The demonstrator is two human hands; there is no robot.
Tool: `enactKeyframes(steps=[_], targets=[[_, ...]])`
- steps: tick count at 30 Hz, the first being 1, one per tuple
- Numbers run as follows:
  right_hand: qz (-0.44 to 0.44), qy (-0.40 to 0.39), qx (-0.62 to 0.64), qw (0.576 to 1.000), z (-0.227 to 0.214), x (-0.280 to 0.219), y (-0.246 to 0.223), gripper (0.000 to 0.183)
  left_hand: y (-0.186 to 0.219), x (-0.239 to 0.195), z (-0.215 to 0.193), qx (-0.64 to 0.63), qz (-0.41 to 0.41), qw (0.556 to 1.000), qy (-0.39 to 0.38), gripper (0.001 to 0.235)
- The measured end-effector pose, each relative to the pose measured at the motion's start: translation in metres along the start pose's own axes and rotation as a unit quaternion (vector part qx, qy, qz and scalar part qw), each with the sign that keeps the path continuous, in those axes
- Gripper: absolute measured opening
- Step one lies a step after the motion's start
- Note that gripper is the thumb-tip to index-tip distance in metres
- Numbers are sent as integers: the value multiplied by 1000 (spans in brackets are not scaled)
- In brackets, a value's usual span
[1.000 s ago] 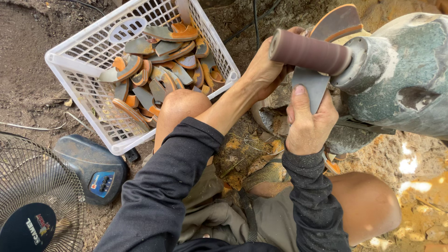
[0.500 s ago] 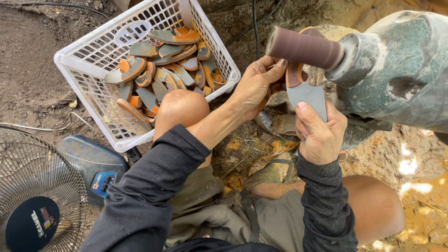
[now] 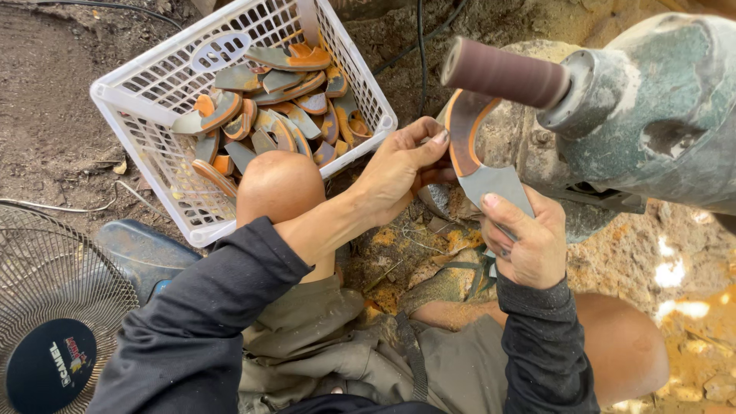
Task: The person sits on the ground and uses a rotating grinding wheel to smooth the edges of orange and gray slipper soles. They pick each sole from a white basket, press it against the wheel, rotate it to grind different edges, and place it back into the basket.
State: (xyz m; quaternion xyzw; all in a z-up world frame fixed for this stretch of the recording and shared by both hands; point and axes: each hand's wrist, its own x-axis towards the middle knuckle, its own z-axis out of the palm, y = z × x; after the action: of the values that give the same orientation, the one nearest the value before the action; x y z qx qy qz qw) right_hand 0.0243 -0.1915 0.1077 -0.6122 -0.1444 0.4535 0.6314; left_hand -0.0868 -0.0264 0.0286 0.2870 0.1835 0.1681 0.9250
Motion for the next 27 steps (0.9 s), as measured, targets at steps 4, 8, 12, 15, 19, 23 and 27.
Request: enactKeyframes(steps=[4, 8, 12, 15, 19, 23, 27], targets=[[4, -12, -5, 1000, -2, 4, 4, 22, 0, -1, 3, 14, 14, 1000, 21, 17], [-15, -6, -13, 1000, 2, 6, -2, 22, 4, 7, 14, 7, 24, 1000, 12, 24], [-60, 23, -15, 998, 6, 12, -4, 17, -1, 29, 14, -12, 46, 999, -7, 26], [-113, 42, -24, 992, 14, 22, -2, 13, -8, 59, 9, -26, 78, 996, -22, 20], [-167, 64, -27, 984, 27, 37, 4, 13, -17, 94, 0, -25, 91, 995, 18, 13], [-207, 83, -45, 974, 37, 49, 14, 17, -17, 115, -11, -46, 81, 996, 13, 20], [-217, 88, -46, 971, 41, 56, 19, 17, -11, 126, -11, -37, 72, 996, 22, 39]])
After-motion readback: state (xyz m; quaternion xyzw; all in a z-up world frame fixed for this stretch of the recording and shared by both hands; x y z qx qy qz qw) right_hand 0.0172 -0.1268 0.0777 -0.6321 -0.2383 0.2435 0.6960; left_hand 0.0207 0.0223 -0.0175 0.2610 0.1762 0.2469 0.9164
